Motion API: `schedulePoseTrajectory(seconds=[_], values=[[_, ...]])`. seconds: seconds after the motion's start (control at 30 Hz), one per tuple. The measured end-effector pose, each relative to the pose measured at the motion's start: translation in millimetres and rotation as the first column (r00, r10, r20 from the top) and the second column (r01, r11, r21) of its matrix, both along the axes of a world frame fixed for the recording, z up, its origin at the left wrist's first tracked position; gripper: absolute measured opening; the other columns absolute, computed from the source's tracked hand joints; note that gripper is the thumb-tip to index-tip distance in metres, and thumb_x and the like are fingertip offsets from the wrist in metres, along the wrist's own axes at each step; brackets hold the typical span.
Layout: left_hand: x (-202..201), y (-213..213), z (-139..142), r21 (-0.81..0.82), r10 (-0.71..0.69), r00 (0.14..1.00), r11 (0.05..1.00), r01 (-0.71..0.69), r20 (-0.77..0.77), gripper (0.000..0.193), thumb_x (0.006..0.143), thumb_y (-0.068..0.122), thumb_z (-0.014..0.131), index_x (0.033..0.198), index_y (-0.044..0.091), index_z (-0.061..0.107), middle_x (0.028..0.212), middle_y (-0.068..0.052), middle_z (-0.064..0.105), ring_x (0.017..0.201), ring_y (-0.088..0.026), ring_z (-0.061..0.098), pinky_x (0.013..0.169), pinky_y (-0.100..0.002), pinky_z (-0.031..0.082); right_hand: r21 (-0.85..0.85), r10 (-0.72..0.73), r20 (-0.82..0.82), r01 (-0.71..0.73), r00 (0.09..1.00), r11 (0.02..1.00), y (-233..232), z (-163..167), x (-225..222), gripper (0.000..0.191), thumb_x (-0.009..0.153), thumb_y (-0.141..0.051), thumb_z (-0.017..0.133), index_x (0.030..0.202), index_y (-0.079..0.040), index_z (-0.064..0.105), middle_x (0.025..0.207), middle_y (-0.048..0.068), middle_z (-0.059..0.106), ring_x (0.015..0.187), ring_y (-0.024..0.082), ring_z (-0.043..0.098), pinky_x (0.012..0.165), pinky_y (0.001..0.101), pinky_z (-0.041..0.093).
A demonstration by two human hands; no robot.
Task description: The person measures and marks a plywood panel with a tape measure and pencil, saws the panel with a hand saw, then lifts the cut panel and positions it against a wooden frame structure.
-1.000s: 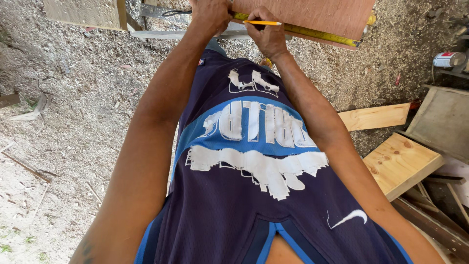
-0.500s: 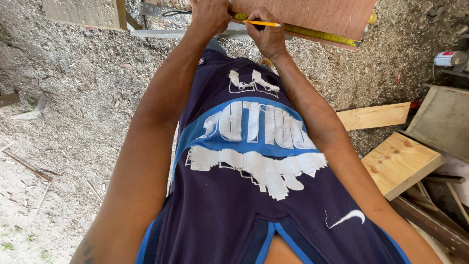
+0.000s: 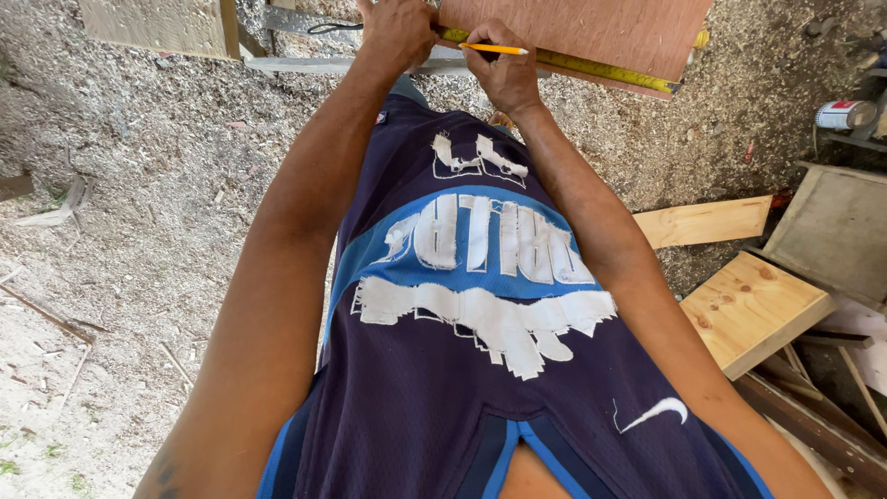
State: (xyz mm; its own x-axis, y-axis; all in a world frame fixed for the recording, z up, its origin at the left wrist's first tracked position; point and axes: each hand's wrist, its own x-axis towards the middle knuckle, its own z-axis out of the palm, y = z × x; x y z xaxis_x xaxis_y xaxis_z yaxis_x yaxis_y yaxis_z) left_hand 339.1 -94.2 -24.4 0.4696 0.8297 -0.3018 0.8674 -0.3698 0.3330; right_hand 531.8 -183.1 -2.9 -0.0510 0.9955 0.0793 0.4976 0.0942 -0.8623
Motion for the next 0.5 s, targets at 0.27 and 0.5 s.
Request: schedulePoseTrajectory(seconds=[0.27, 0.5], values=[[3.6, 1.1, 3.8, -0.127, 0.045, 0.998, 0.991, -0.051, -0.054, 0.021, 0.104, 0.03, 0.059, 0.108, 0.031, 0.079, 0.106, -0.002, 0.071, 0.11, -0.024, 0.062, 0.104, -0.079, 0.02, -0.01, -0.014, 0.027, 0.014, 1.0, 1.0, 1.5, -1.4, 0.9, 0.016, 0.096, -0.014, 0.08, 0.099, -0.006, 0.067, 0.086, 0.004, 0.071, 0.076, 0.012, 0.069, 0.068, 0.0291, 0.056], [5.2, 3.9, 5.9, -0.109, 0.061, 0.998, 0.992, -0.064, -0.027, 0.02, 0.1, 0.031, 0.06, 0.105, 0.031, 0.08, 0.109, -0.004, 0.069, 0.109, -0.026, 0.062, 0.101, -0.079, 0.02, -0.035, -0.036, 0.003, 0.036, 0.999, 0.999, 3.4, 1.4, -0.2, 0.014, 0.097, -0.014, 0.079, 0.099, -0.006, 0.067, 0.084, 0.001, 0.069, 0.073, 0.008, 0.065, 0.065, 0.0261, 0.054]])
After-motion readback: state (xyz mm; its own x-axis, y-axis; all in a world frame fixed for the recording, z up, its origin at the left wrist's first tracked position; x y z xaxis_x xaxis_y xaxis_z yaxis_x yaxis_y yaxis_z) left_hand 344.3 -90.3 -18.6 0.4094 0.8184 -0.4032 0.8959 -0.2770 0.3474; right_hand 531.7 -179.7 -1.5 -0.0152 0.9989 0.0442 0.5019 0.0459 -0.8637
